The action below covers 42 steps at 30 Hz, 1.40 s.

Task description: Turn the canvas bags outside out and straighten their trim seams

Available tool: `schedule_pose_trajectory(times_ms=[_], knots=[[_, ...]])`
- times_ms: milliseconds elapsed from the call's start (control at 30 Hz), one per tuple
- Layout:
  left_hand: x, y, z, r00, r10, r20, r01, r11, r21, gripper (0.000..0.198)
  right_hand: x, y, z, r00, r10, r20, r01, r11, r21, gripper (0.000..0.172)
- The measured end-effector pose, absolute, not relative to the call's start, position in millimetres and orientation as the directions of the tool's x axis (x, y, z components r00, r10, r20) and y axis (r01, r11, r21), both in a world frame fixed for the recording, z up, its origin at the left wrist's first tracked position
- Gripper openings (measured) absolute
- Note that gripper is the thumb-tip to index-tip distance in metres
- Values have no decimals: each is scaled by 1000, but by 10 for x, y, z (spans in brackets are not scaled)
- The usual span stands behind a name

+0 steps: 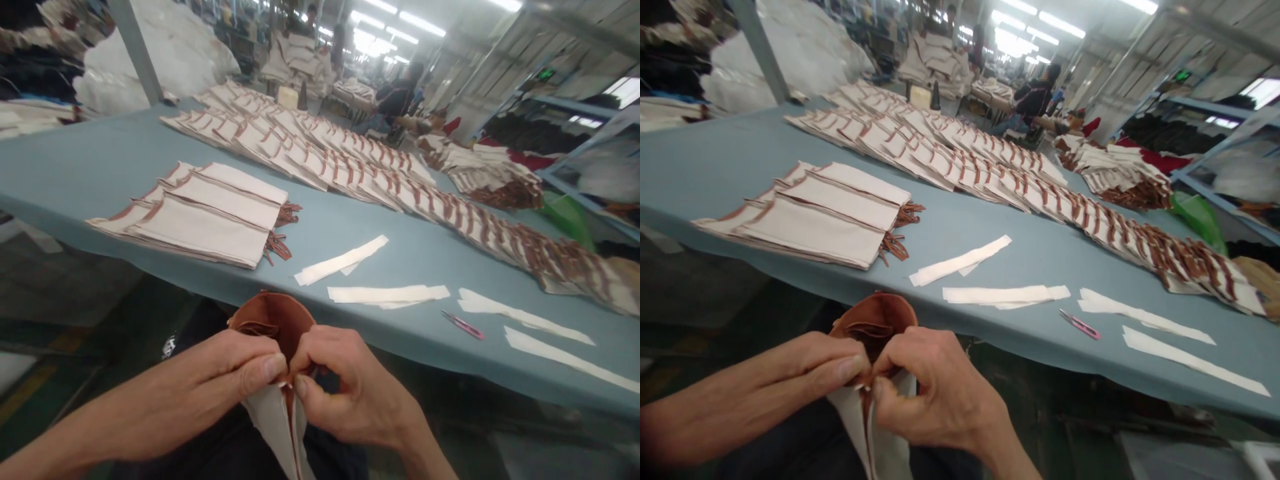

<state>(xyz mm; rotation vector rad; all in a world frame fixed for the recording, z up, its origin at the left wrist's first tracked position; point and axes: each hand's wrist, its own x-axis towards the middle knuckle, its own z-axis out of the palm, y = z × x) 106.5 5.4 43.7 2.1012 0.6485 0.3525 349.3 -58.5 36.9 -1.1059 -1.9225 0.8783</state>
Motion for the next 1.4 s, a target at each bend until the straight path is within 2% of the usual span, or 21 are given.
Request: schedule_pose_trajectory(times_ms=[100,167,333,433,600,767,1133,1400], knots=[[1041,37,361,824,554,-116,342,-324,882,63,3455,-590,335,-374,900,225,438,385,-813,15],[1019,15,295,833,529,-159,365,-311,878,58,3446,-598,321,-388,901,191,477,374,-795,16],[1021,20,224,849,516,-118,337,-355,872,50,3462,-594,299,-425,895,138,534,370,-760,15],[1046,57,264,871,481,-98,306,-375,875,55,3489,-575,296,-432,897,98,507,331,-795,14],[1004,45,256,878,465,-109,329,-424,844,44,3541,-574,343,-459,885,72,452,303,-839,16],[979,6,205,887,430,-168,336,-354,873,44,3581,-592,412,-505,860,69,427,319,-846,18],[969,-141,72,822,506,-262,444,-281,851,45,3554,-680,401,-505,863,-4,604,350,-716,14],[951,-148,37,778,524,-346,495,-174,851,47,3550,-636,407,-488,871,-54,582,279,-764,11]])
